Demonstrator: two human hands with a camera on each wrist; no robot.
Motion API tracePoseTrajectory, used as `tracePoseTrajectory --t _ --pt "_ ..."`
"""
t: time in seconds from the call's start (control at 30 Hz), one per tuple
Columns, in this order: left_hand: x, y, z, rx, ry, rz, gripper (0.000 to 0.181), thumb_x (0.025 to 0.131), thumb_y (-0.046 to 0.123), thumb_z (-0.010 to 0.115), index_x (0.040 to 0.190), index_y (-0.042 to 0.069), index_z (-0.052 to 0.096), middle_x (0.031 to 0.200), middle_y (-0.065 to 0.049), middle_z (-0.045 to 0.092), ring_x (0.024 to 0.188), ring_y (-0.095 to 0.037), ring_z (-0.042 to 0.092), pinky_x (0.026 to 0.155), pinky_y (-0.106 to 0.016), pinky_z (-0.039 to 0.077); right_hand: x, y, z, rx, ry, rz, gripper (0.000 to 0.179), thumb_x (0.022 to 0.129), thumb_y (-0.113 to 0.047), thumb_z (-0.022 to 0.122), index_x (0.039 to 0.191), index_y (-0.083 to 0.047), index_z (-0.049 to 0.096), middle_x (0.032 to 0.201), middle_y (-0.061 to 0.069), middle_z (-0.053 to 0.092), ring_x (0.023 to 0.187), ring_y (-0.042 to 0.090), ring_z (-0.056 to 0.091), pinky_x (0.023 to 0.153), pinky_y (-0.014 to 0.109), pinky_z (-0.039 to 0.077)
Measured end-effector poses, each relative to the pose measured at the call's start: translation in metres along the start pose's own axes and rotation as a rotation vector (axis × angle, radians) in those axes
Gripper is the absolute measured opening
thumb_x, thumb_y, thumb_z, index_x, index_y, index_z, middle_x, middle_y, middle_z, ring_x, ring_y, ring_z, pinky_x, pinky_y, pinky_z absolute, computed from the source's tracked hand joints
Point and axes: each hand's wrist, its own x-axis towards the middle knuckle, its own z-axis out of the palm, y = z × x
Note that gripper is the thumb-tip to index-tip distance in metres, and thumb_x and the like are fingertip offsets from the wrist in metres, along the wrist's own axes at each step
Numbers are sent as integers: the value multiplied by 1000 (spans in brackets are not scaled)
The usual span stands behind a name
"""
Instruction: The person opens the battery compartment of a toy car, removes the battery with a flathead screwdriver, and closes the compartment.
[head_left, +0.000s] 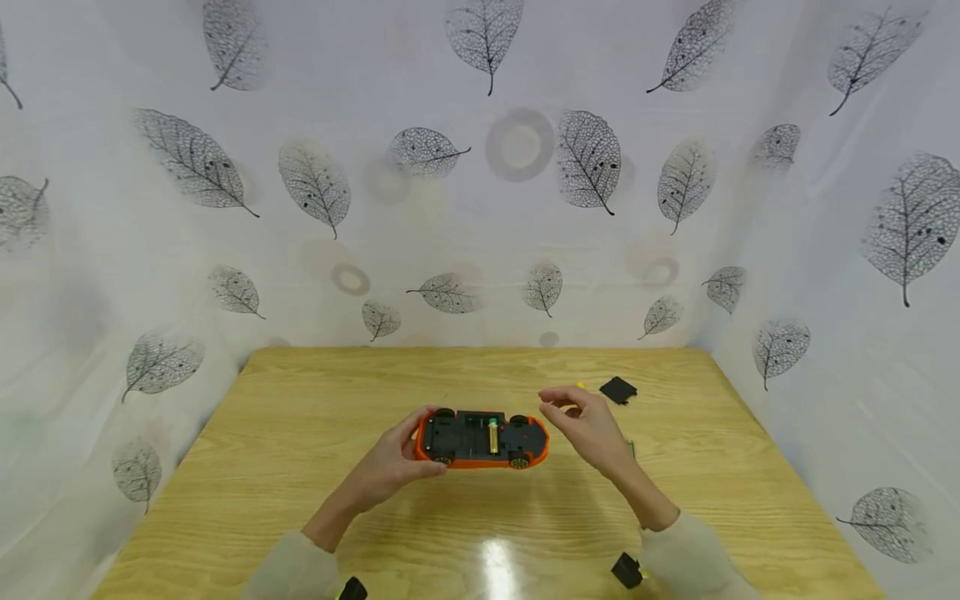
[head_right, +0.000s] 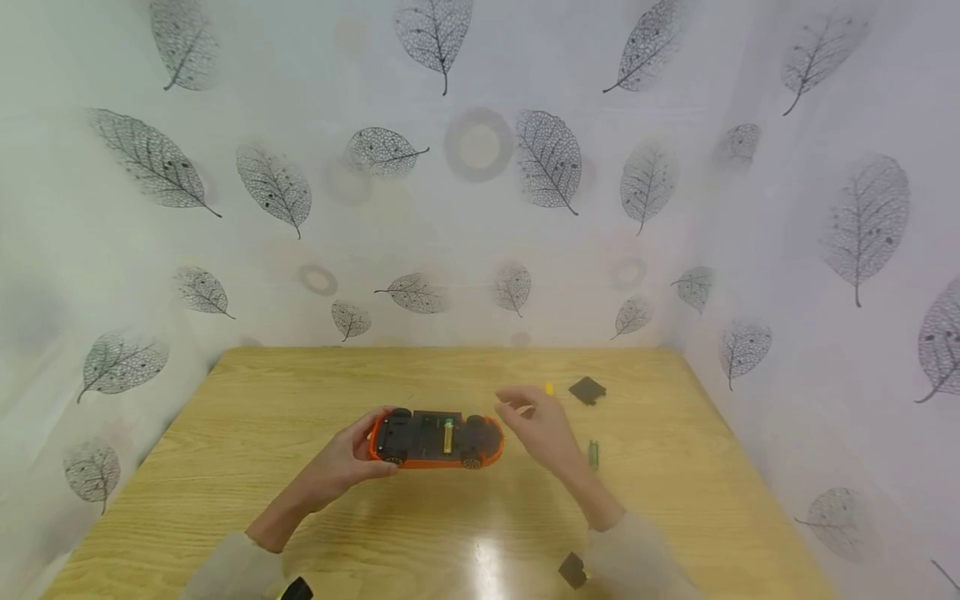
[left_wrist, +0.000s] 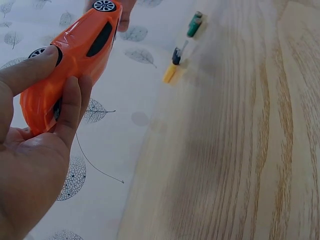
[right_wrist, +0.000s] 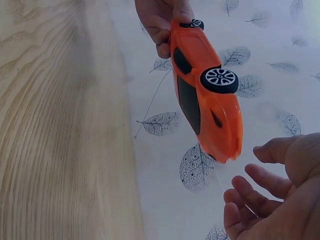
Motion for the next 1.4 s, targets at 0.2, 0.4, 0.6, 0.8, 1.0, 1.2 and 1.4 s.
tracePoseTrajectory --t 0.2,0.4,0.6,0.8,1.0,1.2,1.4 --pt "1 -1 0 -7 -18 15 88 92 -4 75 161 -2 20 160 -33 24 128 -31 58 95 -36 58 4 -11 14 -15 -62 -63 26 102 -21 69 123 -7 73 115 9 70 102 23 64 88 36 56" --pt "2 -2 1 -6 -25 16 88 92 -3 75 161 -2 20 160 -33 24 129 -32 58 95 -36 58 7 -13 27 -37 -89 -123 23 102 -19 68 121 -8 74 118 12 70 103 19 62 89 38 56" --pt "3 -2 2 -16 -27 0 90 91 -2 76 162 2 21 161 -30 25 129 -31 58 96 -38 57 7 -14 35 -82 -92 -140 22 100 -20 72 120 -13 75 115 5 70 102 20 62 85 39 56" --pt "3 -3 1 -9 -36 10 89 92 -2 76 162 3 21 161 -30 26 128 -30 59 96 -37 57 4 -17 39 -103 -122 -125 22 98 -21 74 119 -15 74 117 -1 70 107 22 64 89 43 55" --pt "4 -4 2 -1 -35 21 88 92 -2 75 162 3 22 161 -30 26 128 -30 59 97 -37 57 3 -19 40 -89 -145 -147 22 98 -21 74 119 -14 74 118 -1 69 110 22 65 94 48 54" --pt "5 -6 3 -2 -23 15 88 91 -2 76 162 3 23 160 -30 27 128 -31 60 96 -37 57 3 -18 42 -131 -129 -213 21 97 -17 75 117 -12 76 118 0 70 111 23 65 94 49 56" --pt "6 -8 2 -8 -18 12 87 92 -2 75 161 3 23 160 -30 28 128 -30 60 95 -37 58 3 -17 42 -143 -140 -200 22 96 -15 75 117 -9 78 119 1 69 113 25 64 95 48 56"
